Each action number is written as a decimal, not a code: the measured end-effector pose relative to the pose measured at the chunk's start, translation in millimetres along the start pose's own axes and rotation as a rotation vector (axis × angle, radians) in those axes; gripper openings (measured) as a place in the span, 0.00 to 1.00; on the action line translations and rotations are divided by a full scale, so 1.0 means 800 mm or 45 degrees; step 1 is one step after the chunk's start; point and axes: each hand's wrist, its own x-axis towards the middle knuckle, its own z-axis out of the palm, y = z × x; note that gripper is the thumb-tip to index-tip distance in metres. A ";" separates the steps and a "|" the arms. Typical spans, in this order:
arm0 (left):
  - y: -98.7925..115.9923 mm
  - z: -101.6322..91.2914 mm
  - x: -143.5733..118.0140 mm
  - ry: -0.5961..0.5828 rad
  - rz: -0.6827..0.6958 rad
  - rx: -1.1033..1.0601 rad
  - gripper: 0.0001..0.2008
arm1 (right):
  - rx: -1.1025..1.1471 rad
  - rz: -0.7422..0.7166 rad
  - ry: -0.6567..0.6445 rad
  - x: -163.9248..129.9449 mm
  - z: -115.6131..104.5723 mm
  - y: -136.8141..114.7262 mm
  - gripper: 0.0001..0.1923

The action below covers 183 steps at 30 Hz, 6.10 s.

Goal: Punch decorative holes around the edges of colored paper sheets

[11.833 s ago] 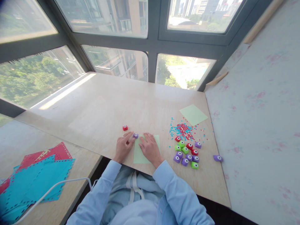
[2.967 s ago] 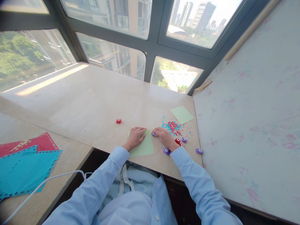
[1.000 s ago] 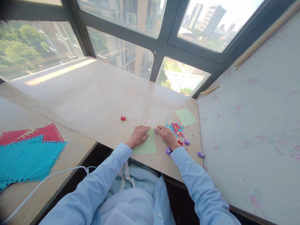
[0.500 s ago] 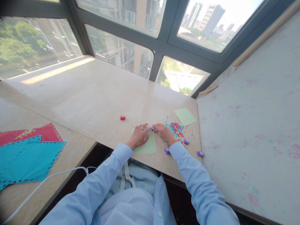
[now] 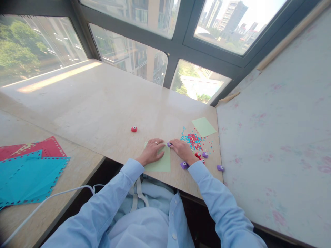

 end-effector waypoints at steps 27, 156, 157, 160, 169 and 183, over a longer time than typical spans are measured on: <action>0.000 -0.009 -0.007 -0.053 0.093 -0.093 0.17 | 0.103 0.110 0.059 -0.009 0.006 -0.007 0.11; 0.000 0.001 -0.009 0.076 0.066 -0.151 0.10 | 0.386 1.208 -0.740 0.092 -0.013 0.001 0.18; 0.000 0.001 -0.008 0.076 0.068 -0.148 0.10 | 0.394 1.214 -0.746 0.093 -0.013 0.000 0.18; 0.000 0.000 -0.007 0.078 0.070 -0.131 0.10 | 0.425 1.218 -0.736 0.093 -0.013 -0.005 0.17; -0.004 0.001 -0.008 0.091 0.075 -0.138 0.10 | 0.581 1.040 -0.446 0.065 -0.048 -0.016 0.10; -0.007 0.003 -0.008 0.091 0.075 -0.155 0.09 | -0.332 0.559 -0.607 0.030 -0.052 -0.036 0.14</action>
